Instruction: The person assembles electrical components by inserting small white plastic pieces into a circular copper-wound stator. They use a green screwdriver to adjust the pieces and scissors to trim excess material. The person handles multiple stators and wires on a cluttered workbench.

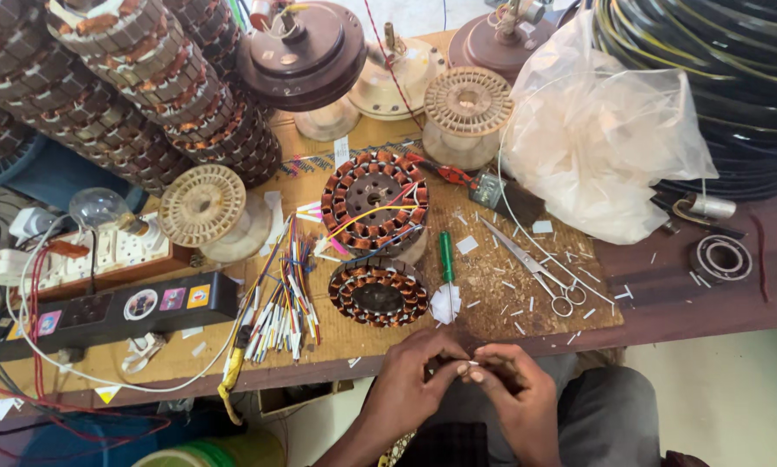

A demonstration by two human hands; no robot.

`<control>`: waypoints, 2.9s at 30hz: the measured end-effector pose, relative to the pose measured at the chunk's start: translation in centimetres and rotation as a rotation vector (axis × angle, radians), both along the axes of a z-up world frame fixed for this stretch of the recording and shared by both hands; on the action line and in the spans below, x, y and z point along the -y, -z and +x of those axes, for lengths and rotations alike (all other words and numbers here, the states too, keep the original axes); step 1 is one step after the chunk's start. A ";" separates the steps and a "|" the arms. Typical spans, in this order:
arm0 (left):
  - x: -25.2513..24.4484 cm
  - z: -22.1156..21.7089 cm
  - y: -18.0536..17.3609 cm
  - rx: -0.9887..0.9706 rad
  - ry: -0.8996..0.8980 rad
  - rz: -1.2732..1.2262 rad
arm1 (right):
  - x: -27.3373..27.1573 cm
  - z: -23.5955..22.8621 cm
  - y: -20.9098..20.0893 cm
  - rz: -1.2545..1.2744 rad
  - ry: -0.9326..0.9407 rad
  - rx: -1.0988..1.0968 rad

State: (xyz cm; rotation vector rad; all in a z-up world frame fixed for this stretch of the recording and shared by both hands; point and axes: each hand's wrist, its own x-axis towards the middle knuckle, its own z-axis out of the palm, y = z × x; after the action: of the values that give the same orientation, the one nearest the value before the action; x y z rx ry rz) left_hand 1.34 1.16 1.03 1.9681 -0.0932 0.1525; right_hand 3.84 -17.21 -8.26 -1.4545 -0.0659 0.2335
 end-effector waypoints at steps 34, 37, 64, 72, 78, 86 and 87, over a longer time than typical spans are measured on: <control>-0.3 -3.5 -2.0 -0.062 0.142 0.067 | 1.1 -2.7 -1.9 0.778 -0.388 -0.686; -0.5 -2.9 -1.8 -0.081 0.168 -0.161 | 1.6 -2.6 -2.5 0.854 -0.371 -0.653; -0.3 -3.2 -3.1 0.172 0.132 -0.022 | 2.8 -1.8 -3.7 0.666 -0.404 -0.340; -7.4 -1.0 -2.4 0.189 -0.565 0.353 | 1.2 -0.6 -7.1 0.160 -0.102 0.081; -9.0 1.5 1.0 0.126 -0.406 -0.080 | 0.1 0.2 -8.6 -0.025 -0.091 0.387; -8.7 0.1 4.5 0.248 -0.362 -0.367 | -2.4 1.3 -9.0 -0.330 -0.105 0.845; -8.7 -0.2 4.6 0.254 -0.349 -0.370 | -2.6 1.8 -8.9 -0.327 -0.129 0.874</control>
State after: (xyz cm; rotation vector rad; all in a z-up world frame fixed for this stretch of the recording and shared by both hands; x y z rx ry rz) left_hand 1.16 9.89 -3.59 1.5738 0.1090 0.6050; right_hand 5.60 -14.57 0.60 -1.7868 -0.8640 -0.3183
